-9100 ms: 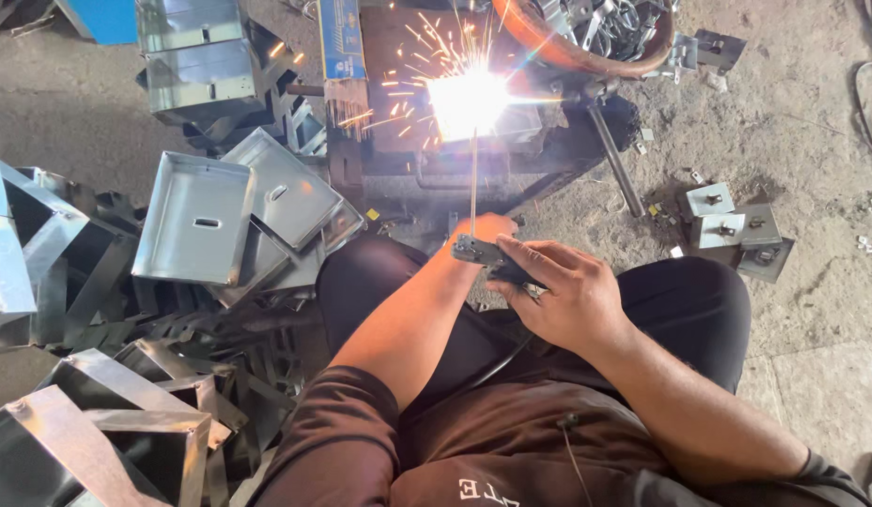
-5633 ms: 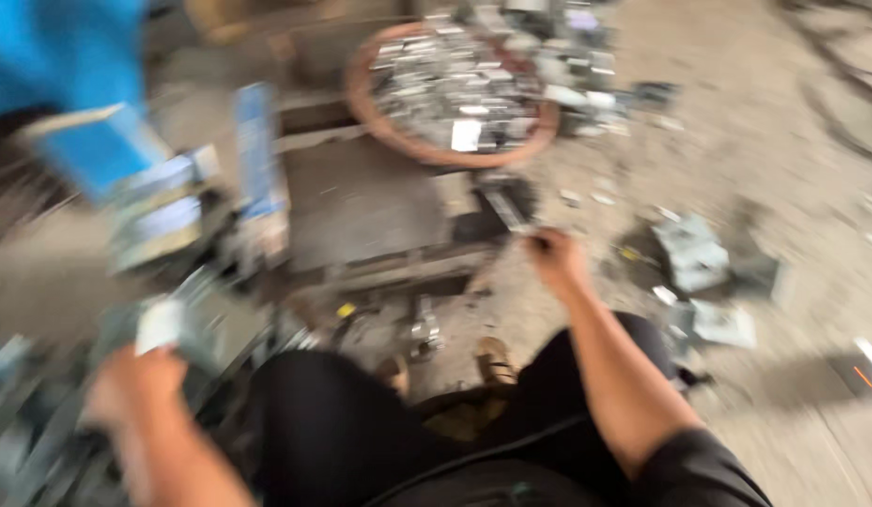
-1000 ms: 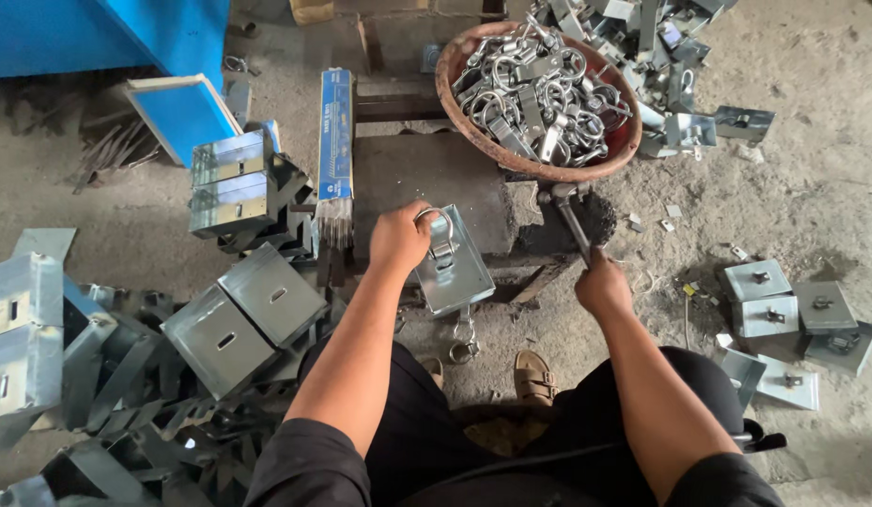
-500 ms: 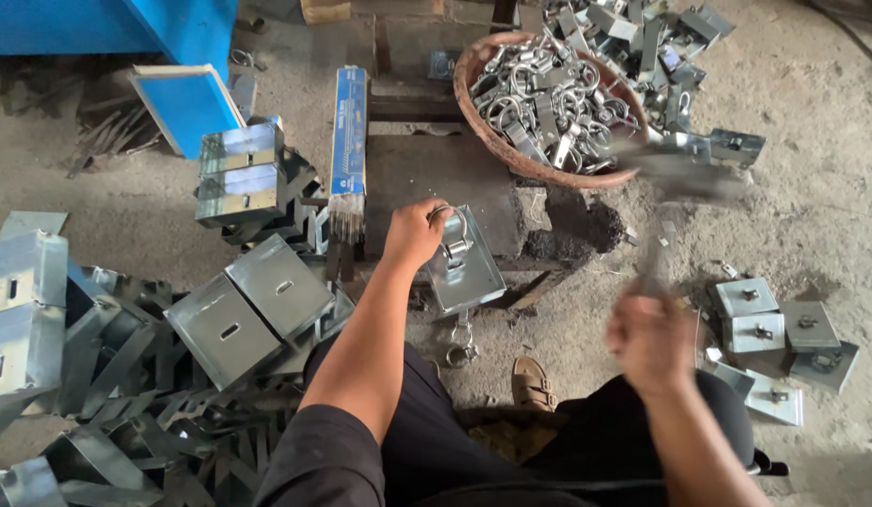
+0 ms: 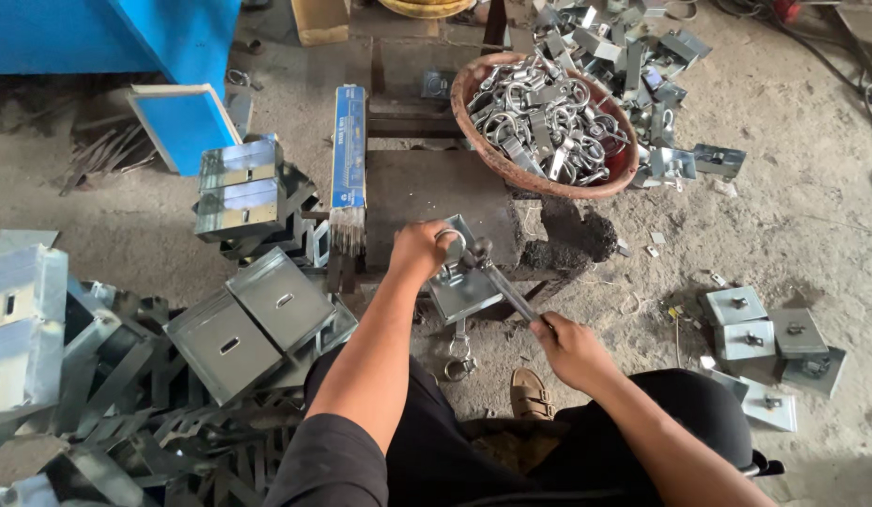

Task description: The person sits on the floor and repeatedly welds small metal boxes using a handheld welding torch. They pick up a metal box, place a metal ring on it, weld the ring to the box, and then set the finished box aside. This process is repeated multiple times with items from a nearby basket.

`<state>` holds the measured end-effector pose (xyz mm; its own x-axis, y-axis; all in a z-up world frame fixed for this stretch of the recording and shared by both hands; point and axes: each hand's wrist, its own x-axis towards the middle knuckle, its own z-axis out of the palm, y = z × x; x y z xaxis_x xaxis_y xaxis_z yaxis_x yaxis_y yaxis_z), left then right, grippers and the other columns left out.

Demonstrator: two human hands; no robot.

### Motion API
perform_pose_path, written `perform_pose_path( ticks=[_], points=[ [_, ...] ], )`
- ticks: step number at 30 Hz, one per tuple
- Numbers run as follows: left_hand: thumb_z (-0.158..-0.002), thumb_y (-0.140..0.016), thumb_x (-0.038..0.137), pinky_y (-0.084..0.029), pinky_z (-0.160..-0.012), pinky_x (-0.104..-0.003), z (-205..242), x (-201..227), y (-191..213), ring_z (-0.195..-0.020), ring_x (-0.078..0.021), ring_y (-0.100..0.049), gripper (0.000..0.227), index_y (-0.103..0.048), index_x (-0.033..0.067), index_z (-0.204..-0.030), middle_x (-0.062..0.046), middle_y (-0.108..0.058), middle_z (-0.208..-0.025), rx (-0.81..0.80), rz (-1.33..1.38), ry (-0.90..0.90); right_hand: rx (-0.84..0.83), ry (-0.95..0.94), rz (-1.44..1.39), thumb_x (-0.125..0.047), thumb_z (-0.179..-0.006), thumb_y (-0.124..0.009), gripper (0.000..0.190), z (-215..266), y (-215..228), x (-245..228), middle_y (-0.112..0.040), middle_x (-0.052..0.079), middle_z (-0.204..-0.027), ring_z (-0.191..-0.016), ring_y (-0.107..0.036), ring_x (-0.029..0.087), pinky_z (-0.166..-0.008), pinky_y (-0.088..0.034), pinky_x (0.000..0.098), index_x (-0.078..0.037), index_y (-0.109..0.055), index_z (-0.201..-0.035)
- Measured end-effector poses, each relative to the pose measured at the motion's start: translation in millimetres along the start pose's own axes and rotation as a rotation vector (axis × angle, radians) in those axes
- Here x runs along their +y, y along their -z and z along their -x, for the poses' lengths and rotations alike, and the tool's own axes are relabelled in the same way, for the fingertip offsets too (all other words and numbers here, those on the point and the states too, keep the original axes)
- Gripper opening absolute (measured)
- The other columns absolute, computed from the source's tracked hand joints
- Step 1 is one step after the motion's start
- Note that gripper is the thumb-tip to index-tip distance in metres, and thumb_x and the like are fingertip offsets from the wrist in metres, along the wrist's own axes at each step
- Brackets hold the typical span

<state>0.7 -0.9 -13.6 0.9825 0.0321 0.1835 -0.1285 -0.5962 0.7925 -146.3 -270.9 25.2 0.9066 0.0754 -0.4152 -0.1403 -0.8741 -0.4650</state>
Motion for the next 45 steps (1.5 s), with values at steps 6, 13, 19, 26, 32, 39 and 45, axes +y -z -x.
perform_pose_path(
  ticks=[6,13,19,26,32,39,45],
  points=[
    [-0.071,-0.082,0.020,-0.057,-0.082,-0.044,-8.1,-33.8,-9.8,-0.089,-0.0347,-0.071,0.028,-0.079,0.0117,-0.098,-0.016,-0.075,-0.095,0.218,-0.054,-0.143,0.182,0.076,-0.202,-0.040,-0.106,-0.045,0.038,7.3,10.4,15.5,-0.056,0.000,-0.059,-0.041,-0.047,0.013,-0.037,-0.042,0.0356,-0.007,-0.061,-0.103],
    [-0.073,-0.085,0.026,-0.058,-0.079,-0.043,-8.3,-27.4,8.2,-0.090,-0.0344,-0.070,0.027,-0.080,0.0104,-0.095,-0.012,-0.072,-0.100,0.121,-0.240,-0.116,0.348,-0.116,0.064,-0.042,-0.094,-0.066,0.035,-32.2,55.7,48.4,-0.071,0.010,-0.079,-0.065,-0.064,0.027,-0.061,-0.053,0.0454,-0.019,-0.070,-0.120],
    [-0.085,-0.082,0.023,-0.059,-0.081,-0.041,22.0,23.8,29.8,-0.095,-0.0305,-0.071,0.023,-0.074,0.0095,-0.102,-0.007,-0.069,-0.107,0.370,-0.261,-0.525,0.611,-0.078,0.114,-0.024,-0.084,-0.067,0.042,-84.0,16.8,88.6,-0.073,0.017,-0.105,-0.095,-0.069,0.042,-0.080,-0.056,0.0521,-0.021,-0.070,-0.126],
    [-0.077,-0.084,0.032,-0.050,-0.096,-0.049,38.8,20.5,26.9,-0.121,-0.0321,-0.063,0.040,-0.066,0.0125,-0.107,-0.009,-0.061,-0.130,0.064,-0.677,-0.739,0.561,-0.217,-0.231,-0.028,-0.088,-0.072,0.046,-130.9,3.8,114.1,-0.077,0.018,-0.102,-0.095,-0.073,0.036,-0.086,-0.057,0.0468,-0.023,-0.068,-0.134],
    [-0.088,-0.080,0.039,-0.047,-0.107,-0.048,29.1,0.3,10.1,-0.122,-0.0303,-0.062,0.040,-0.065,0.0114,-0.113,-0.009,-0.067,-0.129,-0.043,-0.284,-0.614,0.439,-0.224,-0.139,-0.034,-0.090,-0.073,0.054,-113.1,25.0,102.2,-0.075,0.013,-0.106,-0.090,-0.074,0.033,-0.082,-0.058,0.0460,-0.026,-0.062,-0.142],
    [-0.096,-0.066,0.027,-0.055,-0.085,-0.050,-31.9,8.6,-15.3,-0.102,-0.0416,-0.069,0.028,-0.067,0.0120,-0.119,-0.020,-0.073,-0.112,-0.074,-0.169,-0.114,0.573,-0.164,-0.154,-0.045,-0.086,-0.076,0.054,-24.9,96.6,159.0,-0.077,0.013,-0.097,-0.085,-0.075,0.031,-0.081,-0.058,0.0448,-0.021,-0.069,-0.135],
    [-0.094,-0.073,0.027,-0.055,-0.076,-0.052,-40.7,-10.0,-32.7,-0.089,-0.0395,-0.072,0.022,-0.066,0.0084,-0.103,-0.017,-0.074,-0.097,0.073,-0.187,-0.075,0.565,-0.631,-0.052,-0.060,-0.088,-0.071,0.060,88.1,83.0,286.3,-0.079,0.015,-0.085,-0.084,-0.073,0.028,-0.080,-0.057,0.0430,-0.018,-0.071,-0.130]
  ],
)
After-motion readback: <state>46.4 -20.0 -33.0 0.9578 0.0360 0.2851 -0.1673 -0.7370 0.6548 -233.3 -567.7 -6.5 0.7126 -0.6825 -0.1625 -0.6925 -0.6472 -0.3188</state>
